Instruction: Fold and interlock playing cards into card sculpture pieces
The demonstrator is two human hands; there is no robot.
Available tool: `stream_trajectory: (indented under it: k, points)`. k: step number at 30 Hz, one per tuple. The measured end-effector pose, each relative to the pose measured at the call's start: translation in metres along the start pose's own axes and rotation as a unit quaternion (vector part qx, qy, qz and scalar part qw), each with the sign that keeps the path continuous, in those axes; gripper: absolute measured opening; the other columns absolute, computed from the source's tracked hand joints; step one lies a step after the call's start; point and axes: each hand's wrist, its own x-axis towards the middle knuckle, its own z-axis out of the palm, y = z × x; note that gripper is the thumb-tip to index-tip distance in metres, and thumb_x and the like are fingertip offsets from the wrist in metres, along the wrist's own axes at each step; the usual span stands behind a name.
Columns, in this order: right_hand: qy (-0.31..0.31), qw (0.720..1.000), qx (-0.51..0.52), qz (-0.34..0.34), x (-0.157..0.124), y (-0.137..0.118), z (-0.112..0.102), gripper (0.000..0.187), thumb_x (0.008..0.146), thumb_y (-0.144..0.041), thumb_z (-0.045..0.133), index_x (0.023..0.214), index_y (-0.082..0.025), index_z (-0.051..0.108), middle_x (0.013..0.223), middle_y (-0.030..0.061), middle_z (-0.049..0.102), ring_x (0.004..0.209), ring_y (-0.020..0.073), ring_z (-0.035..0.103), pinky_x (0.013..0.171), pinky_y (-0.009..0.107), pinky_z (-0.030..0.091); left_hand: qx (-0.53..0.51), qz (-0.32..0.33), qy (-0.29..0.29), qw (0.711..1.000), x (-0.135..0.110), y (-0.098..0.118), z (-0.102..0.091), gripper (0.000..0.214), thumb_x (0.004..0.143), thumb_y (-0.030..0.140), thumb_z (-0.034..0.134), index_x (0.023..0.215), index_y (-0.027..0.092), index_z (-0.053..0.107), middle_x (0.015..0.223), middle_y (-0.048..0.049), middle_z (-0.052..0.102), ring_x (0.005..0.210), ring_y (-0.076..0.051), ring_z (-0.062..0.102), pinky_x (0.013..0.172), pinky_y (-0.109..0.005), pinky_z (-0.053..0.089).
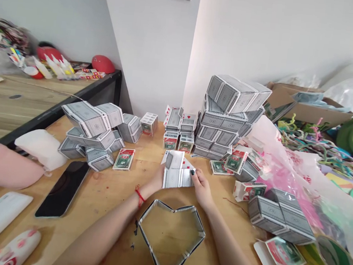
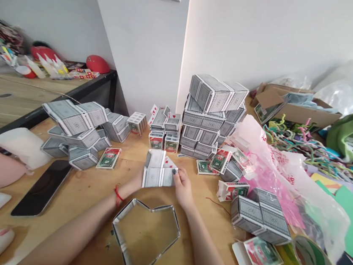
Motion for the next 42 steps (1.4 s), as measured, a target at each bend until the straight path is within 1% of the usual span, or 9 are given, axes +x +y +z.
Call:
stream_trajectory:
  k: [5,10,15,22,25,29,32,37,42]
  points:
    - [-0.031,0.998,0.005,0.051,-0.002,0.003,-0.004,0.039,0.077,-0.053,0.051,0.065,-0.016,0.055,0.057,-0.0014,0.046,0.055,0.0118,0.04,0.052,0.023,0.034,-0.016,-0.011,-0.002,1.0,-0.003,-0.009,0.0,0.032,0.073,0.036,0.06,0.101,0.019,0.062,0.104,-0.0064,0.064,0.096,-0.021,0.057,0.091,-0.038,0.043]
    - [0.023,0.997,0.04,0.055,-0.005,0.005,-0.005,0.038,0.074,-0.052,0.056,0.059,-0.017,0.052,0.054,-0.0025,0.044,0.052,0.0107,0.037,0.05,0.023,0.031,-0.007,-0.011,-0.027,1.0,-0.008,-0.001,-0.006,0.035,0.071,0.03,0.063,0.105,0.021,0.063,0.111,-0.006,0.062,0.102,-0.022,0.056,0.094,-0.037,0.041]
    - [0.059,0.998,0.028,0.025,-0.007,0.004,-0.007,0.035,0.073,-0.052,0.056,0.065,-0.018,0.056,0.061,-0.0011,0.051,0.057,0.0127,0.043,0.054,0.023,0.036,-0.043,-0.013,-0.052,0.998,-0.005,0.005,-0.004,0.035,0.073,0.033,0.06,0.105,0.019,0.064,0.107,-0.0067,0.065,0.098,-0.023,0.058,0.087,-0.036,0.045]
    - [0.084,0.996,-0.027,0.005,-0.01,0.002,-0.004,0.033,0.077,-0.05,0.053,0.067,-0.018,0.053,0.059,-0.0022,0.046,0.055,0.0117,0.039,0.05,0.022,0.034,-0.095,-0.043,-0.006,0.995,-0.002,0.005,0.002,0.036,0.075,0.035,0.058,0.105,0.015,0.061,0.09,-0.0066,0.065,0.083,-0.018,0.059,0.075,-0.029,0.045]
    - [0.073,0.996,-0.041,0.005,-0.009,0.001,-0.003,0.033,0.077,-0.05,0.052,0.068,-0.018,0.052,0.058,-0.0027,0.045,0.054,0.0114,0.039,0.049,0.022,0.034,-0.072,-0.063,0.016,0.995,-0.003,0.003,0.003,0.03,0.073,0.036,0.06,0.093,0.015,0.061,0.069,-0.0006,0.059,0.062,-0.012,0.053,0.06,-0.023,0.042]
    - [0.046,0.998,-0.049,0.019,-0.007,0.0,-0.002,0.033,0.076,-0.05,0.053,0.07,-0.018,0.054,0.061,-0.0023,0.048,0.055,0.0119,0.042,0.052,0.023,0.036,-0.06,-0.063,-0.023,0.996,-0.005,0.006,0.002,0.027,0.071,0.04,0.06,0.075,0.014,0.062,0.065,-0.0008,0.058,0.061,-0.012,0.051,0.058,-0.023,0.038]
    - [0.061,0.996,-0.054,0.027,-0.006,0.002,-0.002,0.033,0.075,-0.05,0.054,0.07,-0.017,0.055,0.062,-0.0016,0.05,0.057,0.0125,0.043,0.053,0.023,0.037,-0.073,-0.064,-0.041,0.994,-0.006,0.008,-0.002,0.038,0.076,0.049,0.051,0.07,0.013,0.064,0.066,-0.0033,0.06,0.064,-0.014,0.052,0.06,-0.024,0.039]
    - [0.16,0.984,-0.07,0.024,-0.006,0.007,-0.003,0.033,0.076,-0.05,0.052,0.072,-0.017,0.056,0.063,-0.0017,0.051,0.058,0.0129,0.044,0.054,0.024,0.037,-0.104,-0.039,-0.052,0.992,-0.005,0.004,-0.012,0.058,0.084,0.056,0.027,0.079,0.014,0.066,0.074,-0.0057,0.063,0.07,-0.017,0.054,0.068,-0.028,0.04]
    - [0.209,0.975,-0.079,0.018,-0.005,0.008,-0.006,0.031,0.076,-0.047,0.053,0.078,-0.016,0.058,0.071,0.0015,0.058,0.064,0.015,0.049,0.06,0.026,0.04,-0.062,-0.059,-0.085,0.993,-0.002,0.008,-0.015,0.031,0.074,0.04,0.056,0.089,0.015,0.065,0.083,-0.0035,0.063,0.074,-0.015,0.053,0.067,-0.025,0.039]
